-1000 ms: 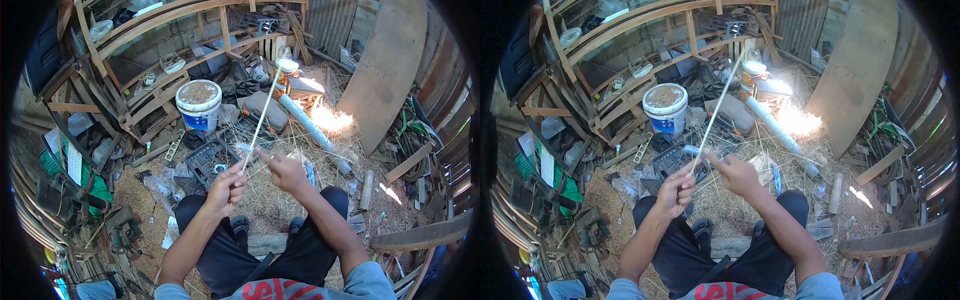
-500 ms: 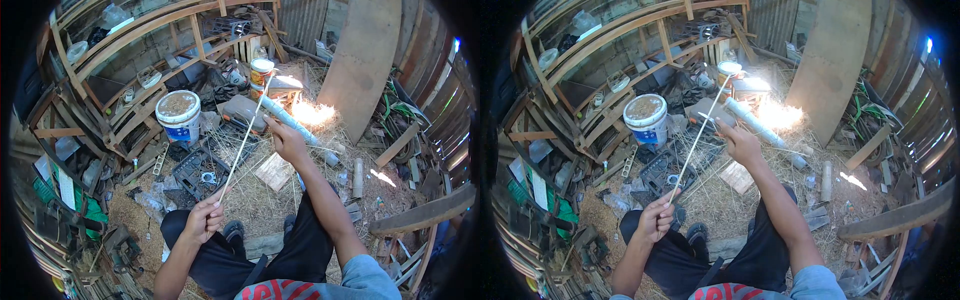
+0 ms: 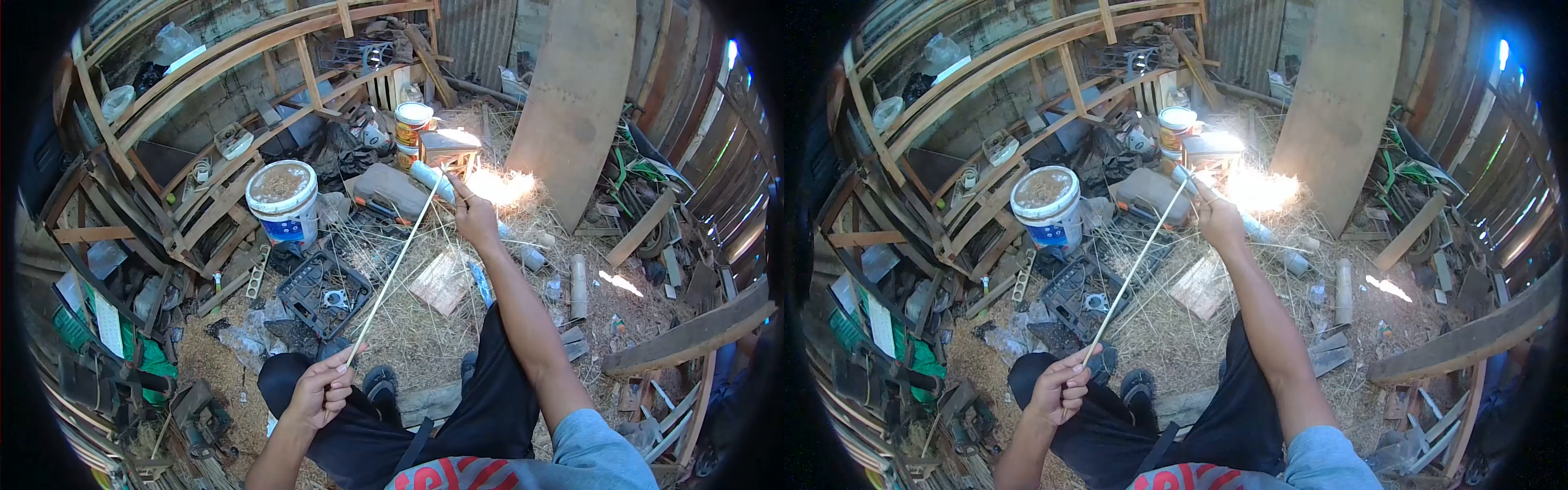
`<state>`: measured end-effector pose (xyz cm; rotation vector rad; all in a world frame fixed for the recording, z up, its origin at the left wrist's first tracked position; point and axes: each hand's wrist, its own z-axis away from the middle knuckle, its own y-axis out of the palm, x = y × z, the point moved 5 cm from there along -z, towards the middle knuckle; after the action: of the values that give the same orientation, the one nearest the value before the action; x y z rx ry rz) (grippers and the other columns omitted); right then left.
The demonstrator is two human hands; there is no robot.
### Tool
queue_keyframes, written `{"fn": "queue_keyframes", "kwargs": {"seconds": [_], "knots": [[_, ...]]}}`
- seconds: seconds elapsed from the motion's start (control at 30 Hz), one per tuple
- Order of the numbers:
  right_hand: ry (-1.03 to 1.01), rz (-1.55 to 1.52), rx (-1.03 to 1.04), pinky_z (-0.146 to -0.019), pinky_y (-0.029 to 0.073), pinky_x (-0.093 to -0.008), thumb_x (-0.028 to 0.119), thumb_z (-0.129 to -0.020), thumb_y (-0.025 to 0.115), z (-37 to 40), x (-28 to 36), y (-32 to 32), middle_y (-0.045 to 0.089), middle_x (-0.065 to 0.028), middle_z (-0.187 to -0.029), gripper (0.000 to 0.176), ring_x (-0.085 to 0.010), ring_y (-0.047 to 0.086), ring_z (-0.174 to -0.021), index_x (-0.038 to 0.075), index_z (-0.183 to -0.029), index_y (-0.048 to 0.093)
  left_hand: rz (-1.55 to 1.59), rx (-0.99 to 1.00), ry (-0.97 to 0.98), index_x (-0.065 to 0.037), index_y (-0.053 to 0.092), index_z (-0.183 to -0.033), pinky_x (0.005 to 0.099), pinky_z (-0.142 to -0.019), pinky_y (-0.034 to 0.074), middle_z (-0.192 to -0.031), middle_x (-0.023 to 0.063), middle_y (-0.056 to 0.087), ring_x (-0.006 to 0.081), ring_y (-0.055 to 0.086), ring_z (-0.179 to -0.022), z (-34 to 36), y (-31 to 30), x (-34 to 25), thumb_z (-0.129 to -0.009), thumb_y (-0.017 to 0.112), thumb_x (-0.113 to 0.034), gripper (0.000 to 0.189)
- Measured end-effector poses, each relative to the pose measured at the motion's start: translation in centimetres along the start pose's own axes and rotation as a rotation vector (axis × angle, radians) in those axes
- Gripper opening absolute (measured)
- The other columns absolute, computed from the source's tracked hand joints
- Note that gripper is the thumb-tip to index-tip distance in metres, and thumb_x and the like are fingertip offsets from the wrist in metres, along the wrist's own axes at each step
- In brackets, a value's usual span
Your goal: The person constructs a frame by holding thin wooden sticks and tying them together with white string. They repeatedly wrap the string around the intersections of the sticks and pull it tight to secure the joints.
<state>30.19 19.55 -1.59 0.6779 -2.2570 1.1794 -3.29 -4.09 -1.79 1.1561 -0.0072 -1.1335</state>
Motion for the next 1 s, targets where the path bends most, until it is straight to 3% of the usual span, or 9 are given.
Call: {"fn": "queue_keyframes", "kwargs": {"seconds": [0.1,0.2,0.33,0.37,0.47,0.53,0.7,0.73,1.0], "knots": [[0.177,0.08,0.039,-0.074,0.051,-0.0437,0.013,-0.095,0.052,0.0,-0.5,-0.1,0.067,-0.0249,-0.086,0.043,-0.0366,0.068,-0.082,0.024,-0.136,0.055,-0.027,-0.007,-0.029,-0.001,0.037,-0.144,0.0168,-0.035,0.016,-0.065,-0.0028,0.035,0.001,0.023,-0.044,0.7,0.2,0.3,-0.096,0.045,-0.004,0.049],[0.329,-0.002,-0.292,-0.067,0.049,-0.0411,0.014,-0.096,0.05,-2.3,-13.4,-0.2,0.068,-0.0216,-0.084,0.044,-0.0313,0.065,-0.071,0.02,-0.139,0.052,-0.033,0.01,-0.03,-0.002,0.036,-0.145,0.017,-0.034,0.016,-0.065,-0.0028,0.035,0.001,0.024,-0.043,2.8,0.4,-0.1,-0.096,0.046,-0.005,0.05],[0.149,-0.108,-0.135,-0.058,0.044,-0.0341,0.016,-0.098,0.05,-0.4,-6.0,0.4,0.063,-0.0108,-0.074,0.042,-0.0166,0.053,-0.061,0.013,-0.14,0.05,0.181,0.095,0.174,-0.009,0.03,-0.149,0.0165,-0.034,0.018,-0.069,-0.0018,0.037,0.002,0.025,-0.043,1.3,0.7,-2.7,-0.097,0.042,-0.004,0.054],[0.081,-0.211,-0.092,-0.07,0.047,-0.0374,0.02,-0.1,0.047,0.8,-2.4,1.1,0.065,-0.0177,-0.085,0.038,-0.0259,0.06,-0.076,0.007,-0.135,0.053,0.157,0.107,0.213,-0.011,0.03,-0.15,0.0157,-0.034,0.019,-0.07,-0.0013,0.039,0.002,0.025,-0.044,-0.1,1.6,-3.9,-0.097,0.04,-0.004,0.054],[-0.004,-0.369,0.18,-0.075,0.052,-0.0341,0.02,-0.1,0.049,5.8,7.6,1.3,0.067,-0.0219,-0.1,0.034,-0.0287,0.068,-0.085,0.0,-0.126,0.059,0.134,0.193,0.272,-0.015,0.031,-0.15,0.0162,-0.034,0.018,-0.072,-0.0001,0.041,0.0024,0.025,-0.043,-4.5,3.5,-6.8,-0.099,0.037,-0.005,0.053],[-0.287,-0.464,0.259,-0.065,0.051,-0.0345,0.003,-0.09,0.058,8.6,12.4,0.9,0.063,-0.0148,-0.083,0.035,-0.0252,0.065,-0.07,0.003,-0.124,0.06,0.133,0.235,0.28,-0.015,0.03,-0.15,0.0166,-0.033,0.018,-0.072,0.0001,0.042,0.0024,0.025,-0.043,-6.3,4.9,-8.0,-0.099,0.037,-0.006,0.053],[-0.702,-0.334,0.397,-0.059,0.051,-0.0382,0.004,-0.083,0.062,11.5,14.6,2.0,0.061,-0.0103,-0.078,0.053,-0.0303,0.062,-0.069,0.016,-0.134,0.056,0.108,0.207,0.255,-0.014,0.029,-0.151,0.0167,-0.034,0.017,-0.071,-0.0009,0.041,0.0021,0.023,-0.043,-8.3,4.2,-7.8,-0.099,0.038,-0.005,0.053],[-0.703,-0.26,0.408,-0.054,0.048,-0.0392,0.007,-0.081,0.063,11.4,14.7,1.6,0.055,-0.0081,-0.071,0.057,-0.0275,0.06,-0.064,0.022,-0.136,0.054,0.103,0.198,0.253,-0.013,0.03,-0.15,0.0168,-0.034,0.018,-0.07,-0.0012,0.041,0.002,0.023,-0.042,-8.5,3.9,-7.5,-0.099,0.038,-0.006,0.052],[-0.729,-0.052,0.321,-0.05,0.046,-0.0375,0.012,-0.08,0.062,10.8,13.4,2.1,0.053,-0.0055,-0.07,0.063,-0.0248,0.057,-0.059,0.032,-0.139,0.05,0.059,0.172,0.255,-0.012,0.036,-0.147,0.0162,-0.034,0.016,-0.066,-0.0047,0.037,0.001,0.022,-0.042,-8.9,3.7,-7.2,-0.101,0.041,-0.01,0.046]]}}
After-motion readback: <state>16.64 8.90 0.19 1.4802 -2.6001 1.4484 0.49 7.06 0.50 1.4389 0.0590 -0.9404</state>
